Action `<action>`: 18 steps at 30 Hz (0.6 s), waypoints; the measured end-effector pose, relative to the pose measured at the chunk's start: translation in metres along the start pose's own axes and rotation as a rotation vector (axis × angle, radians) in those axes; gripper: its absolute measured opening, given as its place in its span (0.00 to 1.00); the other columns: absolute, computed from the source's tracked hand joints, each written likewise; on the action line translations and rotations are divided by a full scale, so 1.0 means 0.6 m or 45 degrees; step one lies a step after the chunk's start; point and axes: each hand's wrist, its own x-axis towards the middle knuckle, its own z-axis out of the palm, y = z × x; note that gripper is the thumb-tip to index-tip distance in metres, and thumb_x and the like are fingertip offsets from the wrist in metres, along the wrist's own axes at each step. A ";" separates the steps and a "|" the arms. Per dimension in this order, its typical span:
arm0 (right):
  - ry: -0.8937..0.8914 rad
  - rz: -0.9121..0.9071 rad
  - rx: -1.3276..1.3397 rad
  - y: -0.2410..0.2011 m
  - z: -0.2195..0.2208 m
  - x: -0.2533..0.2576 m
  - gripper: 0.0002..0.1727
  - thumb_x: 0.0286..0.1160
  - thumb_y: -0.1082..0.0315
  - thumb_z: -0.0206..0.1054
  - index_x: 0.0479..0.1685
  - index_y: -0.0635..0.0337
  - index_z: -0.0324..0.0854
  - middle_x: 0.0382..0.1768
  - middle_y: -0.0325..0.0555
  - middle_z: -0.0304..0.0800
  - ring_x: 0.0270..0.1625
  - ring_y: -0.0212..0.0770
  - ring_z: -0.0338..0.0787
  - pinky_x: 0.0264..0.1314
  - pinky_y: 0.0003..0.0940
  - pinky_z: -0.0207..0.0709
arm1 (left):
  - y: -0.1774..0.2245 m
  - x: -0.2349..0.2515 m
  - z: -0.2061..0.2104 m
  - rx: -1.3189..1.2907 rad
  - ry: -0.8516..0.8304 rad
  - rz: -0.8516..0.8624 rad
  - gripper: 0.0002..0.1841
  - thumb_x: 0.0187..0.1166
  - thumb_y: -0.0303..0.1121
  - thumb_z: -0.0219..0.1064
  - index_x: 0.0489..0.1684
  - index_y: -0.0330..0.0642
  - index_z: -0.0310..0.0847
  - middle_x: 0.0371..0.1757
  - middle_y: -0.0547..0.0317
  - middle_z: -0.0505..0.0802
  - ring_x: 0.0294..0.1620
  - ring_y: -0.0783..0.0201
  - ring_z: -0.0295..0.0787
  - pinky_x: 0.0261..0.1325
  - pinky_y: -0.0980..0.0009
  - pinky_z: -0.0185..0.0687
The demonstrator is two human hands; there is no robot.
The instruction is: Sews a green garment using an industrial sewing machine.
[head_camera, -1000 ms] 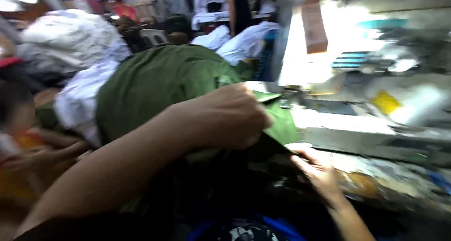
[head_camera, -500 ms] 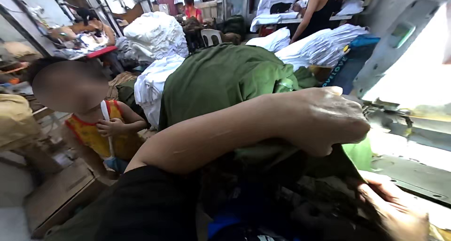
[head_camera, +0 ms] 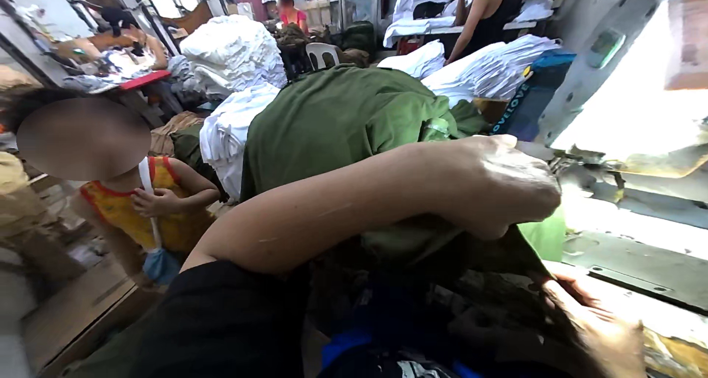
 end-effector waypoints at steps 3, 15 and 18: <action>-0.012 0.007 0.015 0.002 0.000 -0.001 0.08 0.74 0.75 0.63 0.42 0.64 0.88 0.39 0.21 0.91 0.35 0.06 0.83 0.40 0.07 0.79 | -0.014 -0.002 0.006 0.050 -0.083 -0.077 0.05 0.77 0.27 0.66 0.35 0.38 0.89 0.33 0.53 0.90 0.44 0.54 0.86 0.52 0.53 0.68; 0.004 -0.099 -0.016 -0.008 0.008 -0.005 0.12 0.75 0.74 0.60 0.45 0.62 0.90 0.46 0.24 0.94 0.52 0.09 0.86 0.60 0.09 0.79 | -0.002 0.004 -0.005 -0.455 -0.049 0.223 0.06 0.71 0.32 0.76 0.33 0.37 0.93 0.37 0.53 0.93 0.51 0.57 0.88 0.74 0.53 0.67; 0.060 -0.039 -0.035 -0.025 0.017 -0.010 0.12 0.71 0.77 0.61 0.43 0.70 0.91 0.45 0.35 0.96 0.51 0.13 0.89 0.60 0.12 0.81 | -0.035 0.006 0.014 -0.244 0.081 0.179 0.16 0.75 0.41 0.72 0.18 0.43 0.86 0.21 0.60 0.85 0.34 0.60 0.84 0.52 0.56 0.74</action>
